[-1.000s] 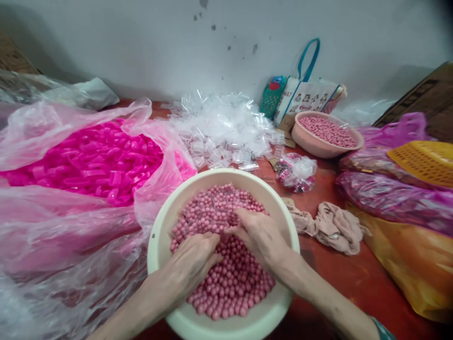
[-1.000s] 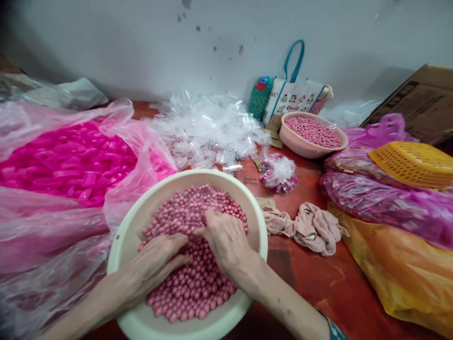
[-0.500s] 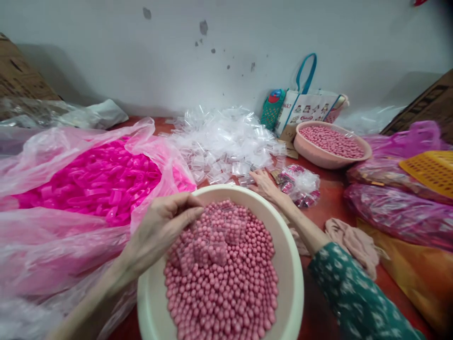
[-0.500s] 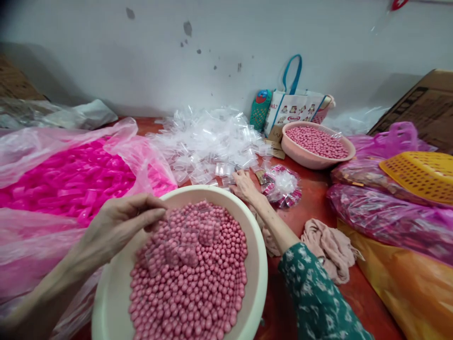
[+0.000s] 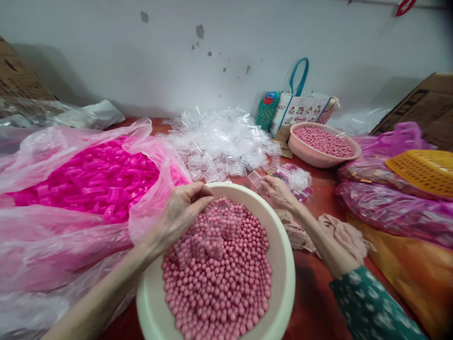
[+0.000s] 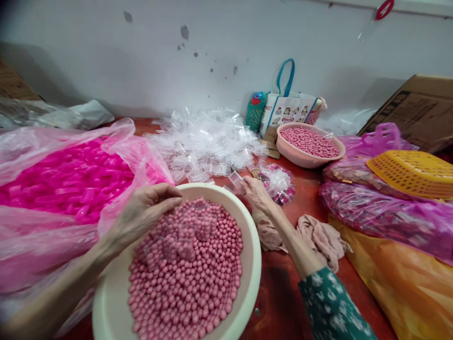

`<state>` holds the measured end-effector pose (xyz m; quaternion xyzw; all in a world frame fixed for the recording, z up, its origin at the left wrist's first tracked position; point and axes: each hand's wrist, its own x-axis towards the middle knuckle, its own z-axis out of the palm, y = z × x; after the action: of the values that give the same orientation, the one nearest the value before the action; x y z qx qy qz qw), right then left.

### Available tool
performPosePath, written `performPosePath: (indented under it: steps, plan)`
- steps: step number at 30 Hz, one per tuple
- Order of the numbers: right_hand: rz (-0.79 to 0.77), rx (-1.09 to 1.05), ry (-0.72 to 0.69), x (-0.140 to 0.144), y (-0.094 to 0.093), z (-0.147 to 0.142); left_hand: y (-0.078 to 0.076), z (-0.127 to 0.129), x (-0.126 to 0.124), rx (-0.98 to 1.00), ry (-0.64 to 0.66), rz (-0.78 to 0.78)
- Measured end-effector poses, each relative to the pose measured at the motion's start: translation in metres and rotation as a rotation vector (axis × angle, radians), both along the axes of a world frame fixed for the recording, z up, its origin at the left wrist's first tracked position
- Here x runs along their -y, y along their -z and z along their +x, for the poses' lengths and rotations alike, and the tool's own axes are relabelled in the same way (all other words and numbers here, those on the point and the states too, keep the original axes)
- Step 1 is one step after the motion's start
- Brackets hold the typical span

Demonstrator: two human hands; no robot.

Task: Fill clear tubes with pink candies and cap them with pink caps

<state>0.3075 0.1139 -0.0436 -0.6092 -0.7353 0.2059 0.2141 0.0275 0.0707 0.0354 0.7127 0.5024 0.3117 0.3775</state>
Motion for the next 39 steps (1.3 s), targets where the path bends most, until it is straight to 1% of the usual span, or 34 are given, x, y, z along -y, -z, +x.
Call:
performPosePath:
  steps: [2, 5, 6, 7, 8, 9, 11, 13, 14, 16, 18, 20, 22, 24, 27, 30, 34, 37, 39]
  plan:
    - [0.006, -0.073, -0.054, 0.013, -0.023, 0.000, -0.002, 0.004, 0.003, -0.070, 0.022, 0.179]
    - [-0.002, -0.141, -0.171, 0.042, -0.059, -0.014, -0.006, 0.011, 0.009, -0.182, 0.085, 0.474]
    - [-0.010, -0.150, -0.209, 0.053, -0.069, -0.022, -0.007, 0.014, 0.011, -0.220, 0.127, 0.530]
    - [-0.017, -0.158, -0.259, 0.063, -0.077, -0.030, -0.008, 0.015, 0.014, -0.247, 0.179, 0.544]
    - [-0.014, -0.171, -0.305, 0.073, -0.082, -0.039, -0.009, 0.017, 0.018, -0.259, 0.232, 0.511]
    - [-0.006, -0.197, -0.304, 0.082, -0.085, -0.047, -0.009, 0.017, 0.022, -0.253, 0.276, 0.437]
    - [-0.012, -0.334, -0.219, 0.096, -0.086, -0.063, -0.007, 0.017, 0.031, -0.171, 0.309, 0.211]
    - [-0.087, -0.581, -0.100, 0.106, -0.080, -0.076, -0.002, 0.014, 0.041, -0.005, 0.263, -0.033]
    - [-0.142, -0.715, -0.054, 0.110, -0.075, -0.082, 0.002, 0.013, 0.045, 0.079, 0.231, -0.129]
    - [-0.221, -0.923, -0.001, 0.116, -0.066, -0.094, 0.011, 0.008, 0.053, 0.198, 0.209, -0.234]
    - [-0.239, -1.018, 0.038, 0.120, -0.060, -0.104, 0.017, 0.004, 0.060, 0.229, 0.233, -0.262]
    - [-0.232, -1.047, 0.048, 0.123, -0.058, -0.111, 0.018, -0.001, 0.067, 0.207, 0.252, -0.266]
    - [-0.240, -1.059, 0.045, 0.127, -0.061, -0.116, 0.012, -0.005, 0.075, 0.154, 0.225, -0.250]
    - [-0.235, -1.059, 0.030, 0.130, -0.066, -0.118, 0.003, -0.008, 0.083, 0.088, 0.170, -0.218]
    - [-0.168, -1.010, 0.000, 0.136, -0.072, -0.121, -0.008, -0.013, 0.091, 0.030, 0.138, -0.225]
    - [-0.105, -0.953, -0.012, 0.143, -0.075, -0.121, -0.009, -0.018, 0.098, -0.008, 0.129, -0.226]
    - [-0.107, -0.920, -0.028, 0.150, -0.081, -0.119, -0.008, -0.023, 0.109, -0.079, 0.117, -0.257]
    - [-0.150, -0.975, -0.013, 0.151, -0.082, -0.119, -0.011, -0.026, 0.112, -0.040, 0.103, -0.316]
    - [-0.178, -1.053, 0.040, 0.151, -0.078, -0.120, -0.010, -0.026, 0.110, 0.042, 0.105, -0.398]
